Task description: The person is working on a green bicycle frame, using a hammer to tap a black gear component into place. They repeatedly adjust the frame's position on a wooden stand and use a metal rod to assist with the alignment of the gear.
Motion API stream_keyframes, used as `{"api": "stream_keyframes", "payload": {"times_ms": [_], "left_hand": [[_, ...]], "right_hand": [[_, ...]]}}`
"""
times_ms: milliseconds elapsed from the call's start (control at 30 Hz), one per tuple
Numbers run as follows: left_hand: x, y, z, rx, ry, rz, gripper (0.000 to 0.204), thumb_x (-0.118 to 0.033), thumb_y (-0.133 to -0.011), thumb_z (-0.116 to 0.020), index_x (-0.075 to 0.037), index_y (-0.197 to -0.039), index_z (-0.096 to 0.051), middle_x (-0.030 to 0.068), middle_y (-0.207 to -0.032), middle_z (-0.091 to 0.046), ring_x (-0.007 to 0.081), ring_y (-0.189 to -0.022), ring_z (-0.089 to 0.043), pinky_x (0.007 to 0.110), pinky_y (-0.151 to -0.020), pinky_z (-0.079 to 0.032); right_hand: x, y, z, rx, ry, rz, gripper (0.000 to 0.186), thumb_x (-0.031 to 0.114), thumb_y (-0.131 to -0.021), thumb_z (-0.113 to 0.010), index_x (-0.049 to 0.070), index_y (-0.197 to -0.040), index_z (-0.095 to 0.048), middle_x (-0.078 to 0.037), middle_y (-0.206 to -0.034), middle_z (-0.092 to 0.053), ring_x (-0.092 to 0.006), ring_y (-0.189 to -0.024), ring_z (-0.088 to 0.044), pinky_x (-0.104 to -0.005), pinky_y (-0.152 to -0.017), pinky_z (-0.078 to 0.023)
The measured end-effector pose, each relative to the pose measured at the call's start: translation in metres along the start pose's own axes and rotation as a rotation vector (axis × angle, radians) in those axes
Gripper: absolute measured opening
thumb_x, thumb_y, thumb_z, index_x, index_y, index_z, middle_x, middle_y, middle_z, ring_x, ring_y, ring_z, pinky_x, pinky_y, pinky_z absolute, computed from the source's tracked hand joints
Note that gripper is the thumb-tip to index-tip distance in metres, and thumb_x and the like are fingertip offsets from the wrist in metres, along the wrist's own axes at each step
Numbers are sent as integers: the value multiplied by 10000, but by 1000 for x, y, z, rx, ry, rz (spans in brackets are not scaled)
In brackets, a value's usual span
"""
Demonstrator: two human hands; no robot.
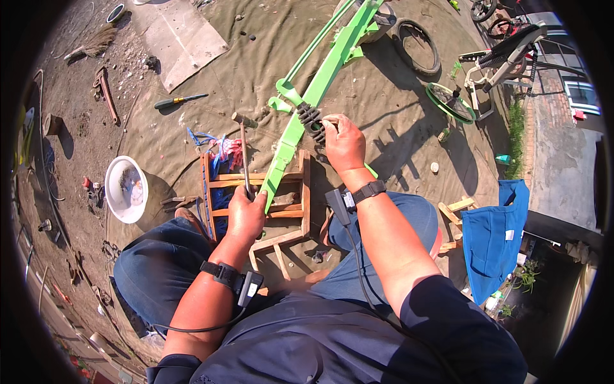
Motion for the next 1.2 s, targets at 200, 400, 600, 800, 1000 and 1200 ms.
{"api": "stream_keyframes", "payload": {"times_ms": [200, 400, 600, 800, 1000, 1200], "left_hand": [[10, 0, -1, -55, -139, -179, 233, -182, -926, -626, 34, -952, -544, 162, -741, -625, 275, -594, -599, 401, -576, -478], [-37, 40, 5, -73, -352, -570, 161, -165, -964, -567, -13, -975, -517, 217, -747, -602, 423, -659, -590, 471, -583, -457], [-29, 53, 5, 8, -575, -761, 138, -118, -895, -623, -35, -958, -532, 176, -789, -592, 394, -709, -591, 470, -614, -470], [-25, 49, 7, -18, -609, -749, 154, -111, -903, -610, -33, -1003, -522, 187, -797, -593, 406, -712, -597, 473, -607, -472], [-29, 51, 7, -14, -559, -738, 125, -79, -921, -579, -37, -1025, -524, 206, -773, -602, 427, -699, -598, 482, -592, -464], [-27, 49, 9, 1, -558, -687, 150, -99, -914, -596, -41, -1032, -523, 192, -769, -603, 407, -682, -603, 473, -583, -471]], "right_hand": [[1, 0, -4, 3, -18, 9, 78, 159, -872, -644, 103, -919, -672, -105, -912, -678, -323, -848, -653, -396, -745, -526], [-6, -3, -8, -2, 60, 72, 104, 195, -856, -671, 116, -921, -689, -78, -914, -670, -300, -870, -652, -379, -744, -529], [3, -2, -6, 47, 159, -70, 148, 239, -840, -693, 115, -919, -679, -66, -905, -668, -284, -888, -647, -378, -757, -531], [-3, -2, -16, 5, 171, 4, 127, 222, -817, -705, 123, -889, -676, -50, -916, -657, -264, -868, -643, -378, -756, -533], [-6, -1, -15, -62, -16, -45, 77, 181, -813, -700, 114, -846, -681, -58, -874, -656, -276, -852, -645, -386, -736, -529], [1, 0, -12, -63, -114, -113, 79, 182, -831, -689, 109, -855, -673, -62, -871, -666, -290, -851, -647, -391, -737, -527]]}}
Point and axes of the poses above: each hand's wrist, its own y-axis away from the middle knuckle, its own z-axis out of the back of the hand, x = y × z, the point moved 2 cm from there along -y, towards the middle knuckle
